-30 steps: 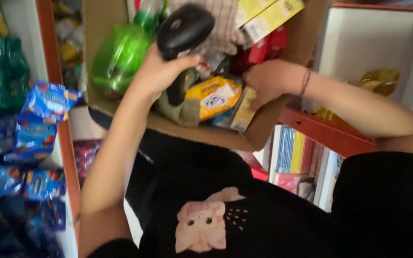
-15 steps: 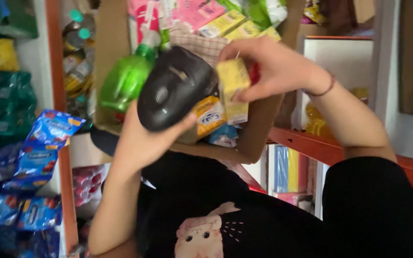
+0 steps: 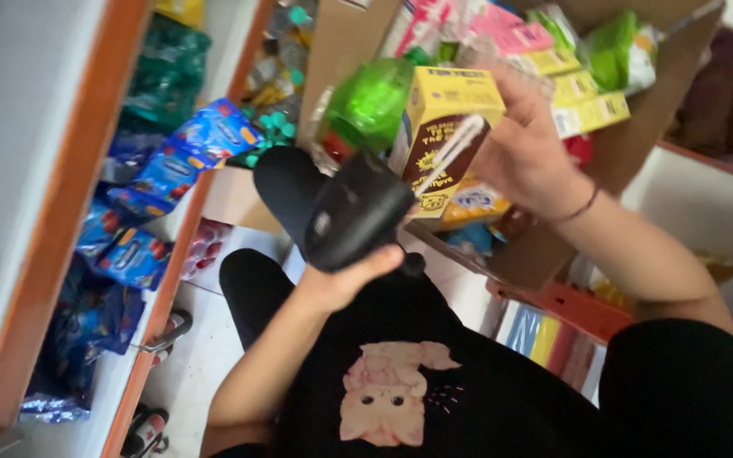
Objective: The person scans milk cartons using a handheld scanner and places them into a cardboard box on the floor while organizing other small items.
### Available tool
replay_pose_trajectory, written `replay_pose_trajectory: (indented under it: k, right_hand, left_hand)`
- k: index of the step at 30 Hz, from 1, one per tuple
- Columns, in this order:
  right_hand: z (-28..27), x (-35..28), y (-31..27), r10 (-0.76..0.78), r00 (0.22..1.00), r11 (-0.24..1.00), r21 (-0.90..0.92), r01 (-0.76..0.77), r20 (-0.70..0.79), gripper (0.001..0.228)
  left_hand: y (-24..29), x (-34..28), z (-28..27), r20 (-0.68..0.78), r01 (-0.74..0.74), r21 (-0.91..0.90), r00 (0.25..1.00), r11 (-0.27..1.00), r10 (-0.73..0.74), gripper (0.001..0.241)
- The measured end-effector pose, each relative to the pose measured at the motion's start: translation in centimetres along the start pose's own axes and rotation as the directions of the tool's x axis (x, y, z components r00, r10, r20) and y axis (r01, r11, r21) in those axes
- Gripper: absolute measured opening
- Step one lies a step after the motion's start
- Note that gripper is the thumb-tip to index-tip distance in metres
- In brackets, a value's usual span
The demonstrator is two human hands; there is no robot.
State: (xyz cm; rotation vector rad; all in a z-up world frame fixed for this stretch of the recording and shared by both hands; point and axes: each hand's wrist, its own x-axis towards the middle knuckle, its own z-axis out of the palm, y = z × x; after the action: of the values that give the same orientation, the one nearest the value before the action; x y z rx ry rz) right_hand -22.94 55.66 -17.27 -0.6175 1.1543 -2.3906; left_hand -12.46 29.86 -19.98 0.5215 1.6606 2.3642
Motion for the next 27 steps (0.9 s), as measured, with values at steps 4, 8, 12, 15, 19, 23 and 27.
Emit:
replay_pose_trajectory:
  k: [4, 8, 12, 15, 19, 23, 27]
  right_hand:
    - [6.3, 1.0, 4.2, 0.036, 0.957, 0.999, 0.040, -0.025, -0.289, 0.049]
    - [11.5, 2.0, 6.8, 0.159, 0.963, 0.987, 0.021, -0.158, -0.218, 0.058]
    - [13.9, 3.8, 9.3, 0.283, 0.928, 0.928, -0.177, -0.329, -0.241, 0.069]
    - [15.3, 5.3, 11.0, 0.383, 0.895, 0.892, -0.162, -0.423, -0.229, 0.052]
    - [18.6, 6.9, 12.2, 0.325, 0.935, 0.935, -0.100, -0.341, -0.143, 0.047]
    - [21.6, 8.1, 12.2, 0.211, 0.974, 0.977, 0.007, -0.211, -0.080, 0.049]
    - [22.9, 9.0, 12.6, 0.107, 0.994, 0.994, -0.004, -0.107, -0.019, 0.048]
  left_hand:
    - [2.7, -2.8, -0.3, -0.151, 0.021, 0.105, 0.989, 0.994, -0.005, 0.066]
    - [5.8, -4.2, -1.3, -0.205, -0.153, 0.409, 0.945, 0.900, 0.254, 0.064]
    - [8.6, -7.4, -2.1, -0.191, -0.115, 0.632, 0.935, 0.766, 0.298, 0.058]
    - [10.3, -9.9, -3.3, -0.066, -0.215, 0.723, 0.924, 0.657, 0.376, 0.058]
    - [11.5, -12.8, -4.4, -0.186, -0.208, 0.580, 0.907, 0.788, 0.377, 0.052]
    - [11.8, -14.9, -5.6, -0.226, -0.205, 0.749, 0.815, 0.630, 0.534, 0.037]
    - [11.7, -16.5, -5.9, -0.277, -0.162, 0.770, 0.787, 0.617, 0.552, 0.029]
